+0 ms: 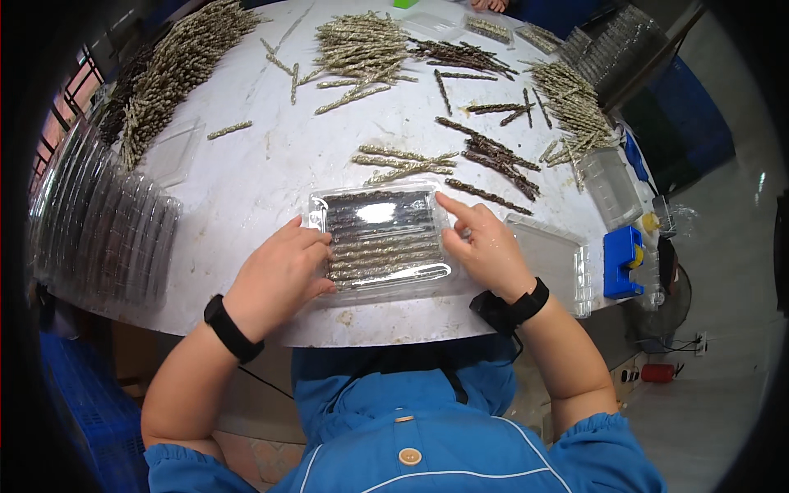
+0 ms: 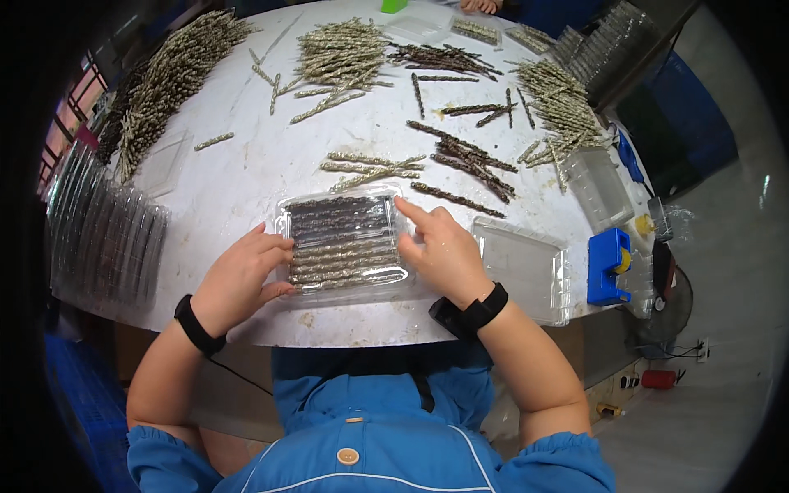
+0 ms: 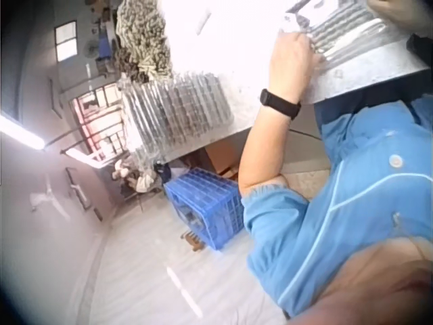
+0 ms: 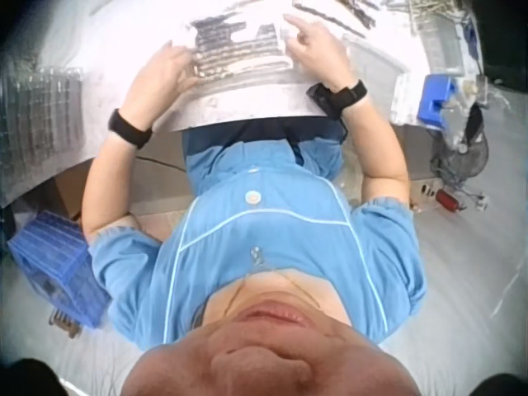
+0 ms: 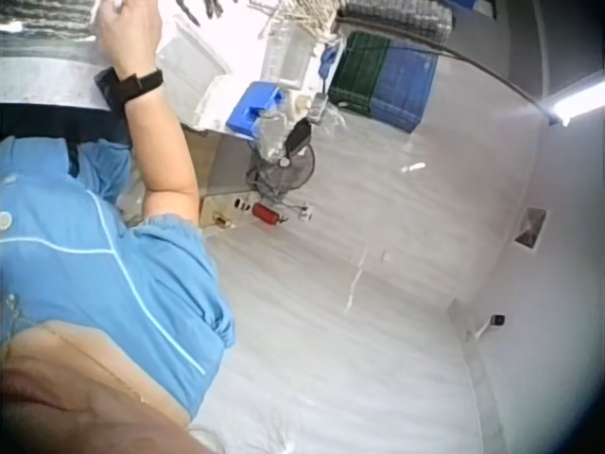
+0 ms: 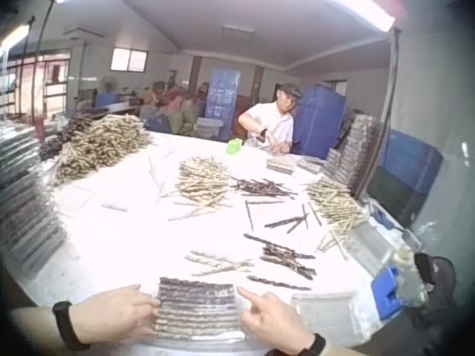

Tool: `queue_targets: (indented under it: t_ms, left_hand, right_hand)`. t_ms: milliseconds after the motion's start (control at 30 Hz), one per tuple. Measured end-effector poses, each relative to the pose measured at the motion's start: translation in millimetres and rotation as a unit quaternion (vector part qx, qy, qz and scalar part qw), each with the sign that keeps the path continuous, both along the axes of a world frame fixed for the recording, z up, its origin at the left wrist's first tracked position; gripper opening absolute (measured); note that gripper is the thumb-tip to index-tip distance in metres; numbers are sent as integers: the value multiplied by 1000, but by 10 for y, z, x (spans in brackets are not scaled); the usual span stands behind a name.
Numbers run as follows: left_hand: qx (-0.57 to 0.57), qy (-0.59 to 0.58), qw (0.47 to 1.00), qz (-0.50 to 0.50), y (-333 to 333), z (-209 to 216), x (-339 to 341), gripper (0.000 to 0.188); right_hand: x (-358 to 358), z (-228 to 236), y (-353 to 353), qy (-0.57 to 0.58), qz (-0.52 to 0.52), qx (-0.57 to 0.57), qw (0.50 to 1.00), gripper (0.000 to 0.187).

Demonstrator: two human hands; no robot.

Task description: The person arranges long, stick-shaped snacks into clear plastic trays on a white table. They place the snacks in rows, close the trays with lids, and stack the finished packages.

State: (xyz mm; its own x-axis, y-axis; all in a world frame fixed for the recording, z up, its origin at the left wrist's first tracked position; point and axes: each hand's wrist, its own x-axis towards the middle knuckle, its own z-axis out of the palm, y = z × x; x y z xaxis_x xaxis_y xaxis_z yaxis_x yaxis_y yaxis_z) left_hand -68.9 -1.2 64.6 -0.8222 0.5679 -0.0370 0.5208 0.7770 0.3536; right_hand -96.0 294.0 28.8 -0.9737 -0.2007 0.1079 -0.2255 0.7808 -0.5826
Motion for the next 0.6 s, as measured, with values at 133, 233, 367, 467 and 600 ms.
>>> queue_targets:
  t_ms: [133, 233, 367, 467, 600]
  left_hand:
    - [-9, 0, 1000, -29, 62, 79, -264, 67]
    - [-23, 22, 996, -88, -14, -34, -424, 102]
    - [-39, -7, 993, -116, -56, -232, -536, 120]
    - [-43, -39, 990, -132, -64, -186, -566, 128]
    - [-83, -12, 988, -130, 46, -148, -499, 135]
  right_hand:
    - [-122, -50, -7, 196, 98, 147, 965, 52]
    - [-206, -173, 2, 205, 164, 149, 953, 55]
    - [-222, -56, 24, 121, 185, 126, 967, 58]
    - [-355, 185, 117, 46, 243, 173, 953, 69]
    - [-381, 350, 92, -3, 291, 254, 922, 106]
